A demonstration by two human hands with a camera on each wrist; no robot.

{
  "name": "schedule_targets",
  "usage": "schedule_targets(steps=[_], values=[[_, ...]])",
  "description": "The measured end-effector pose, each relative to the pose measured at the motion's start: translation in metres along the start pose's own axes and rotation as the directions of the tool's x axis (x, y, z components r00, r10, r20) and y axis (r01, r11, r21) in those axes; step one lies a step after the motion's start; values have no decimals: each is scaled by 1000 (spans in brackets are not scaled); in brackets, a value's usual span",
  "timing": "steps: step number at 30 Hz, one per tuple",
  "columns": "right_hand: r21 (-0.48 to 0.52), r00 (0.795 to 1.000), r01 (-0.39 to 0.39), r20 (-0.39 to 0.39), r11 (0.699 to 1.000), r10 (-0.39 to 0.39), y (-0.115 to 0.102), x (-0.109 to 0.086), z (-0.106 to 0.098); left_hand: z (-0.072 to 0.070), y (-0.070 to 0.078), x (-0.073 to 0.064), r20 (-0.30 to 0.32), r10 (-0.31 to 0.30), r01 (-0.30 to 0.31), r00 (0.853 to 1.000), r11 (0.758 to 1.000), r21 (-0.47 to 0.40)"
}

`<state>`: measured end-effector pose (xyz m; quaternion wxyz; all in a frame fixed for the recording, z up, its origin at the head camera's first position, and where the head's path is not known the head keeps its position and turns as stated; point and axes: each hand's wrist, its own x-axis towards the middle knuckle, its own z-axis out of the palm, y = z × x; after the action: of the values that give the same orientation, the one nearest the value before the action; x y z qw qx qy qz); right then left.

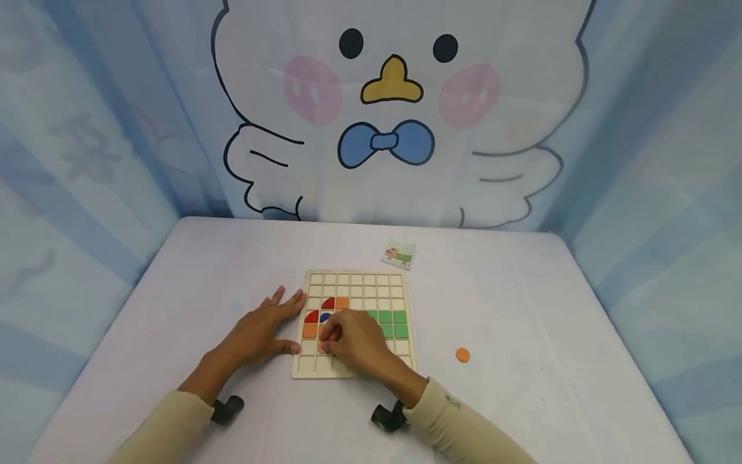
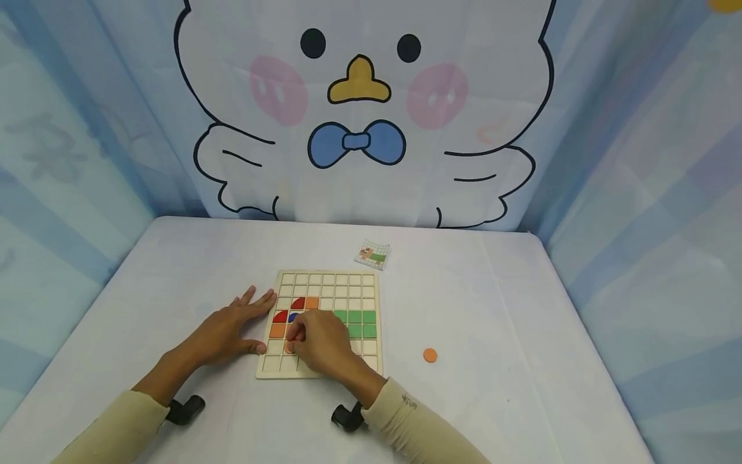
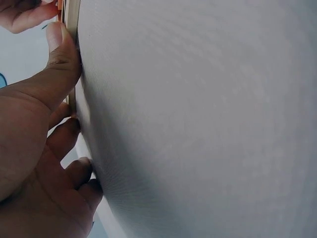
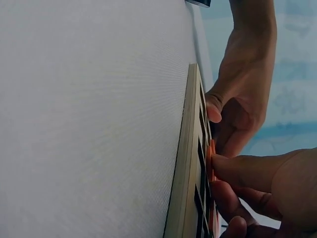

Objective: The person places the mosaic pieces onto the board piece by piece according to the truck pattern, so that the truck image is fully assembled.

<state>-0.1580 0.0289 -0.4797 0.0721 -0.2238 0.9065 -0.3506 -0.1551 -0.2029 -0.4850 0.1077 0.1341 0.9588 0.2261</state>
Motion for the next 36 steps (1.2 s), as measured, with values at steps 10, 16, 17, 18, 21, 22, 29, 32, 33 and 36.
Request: schedule_targets(steps=[10,16,17,18,21,22,29,32,33,36], values=[[50,999,2,-54,999,0,9,-17,-17,-2,3,-1,3,-11,11,1000,1000,2],[56,993,-77,-87,995,82,24,-32,-35,0,2,0,12,-24,24,1000,1000,5],[56,991,-89,-96,994,94,27,-35,-38,0,2,0,13,-27,27,1000,1000,6],[54,989,-101,-107,993,106,29,-38,-42,0,2,0,14,-28,27,1000,1000,9],[44,979,-138,-146,989,143,38,-46,-52,0,2,0,15,-32,32,999,999,14],[42,975,-150,-160,988,155,41,-48,-56,0,2,0,15,-29,29,999,999,17],[20,953,-220,-209,975,219,63,-70,-79,0,2,0,10,-19,18,1000,1000,13],[5,940,-259,-228,966,253,73,-80,-88,0,2,0,8,-9,9,1000,1000,8],[2,936,-271,-234,963,264,76,-83,-92,0,2,0,7,-7,7,1000,1000,7],[-18,922,-310,-249,950,296,85,-92,-101,0,2,0,1,-1,1,1000,1000,9]])
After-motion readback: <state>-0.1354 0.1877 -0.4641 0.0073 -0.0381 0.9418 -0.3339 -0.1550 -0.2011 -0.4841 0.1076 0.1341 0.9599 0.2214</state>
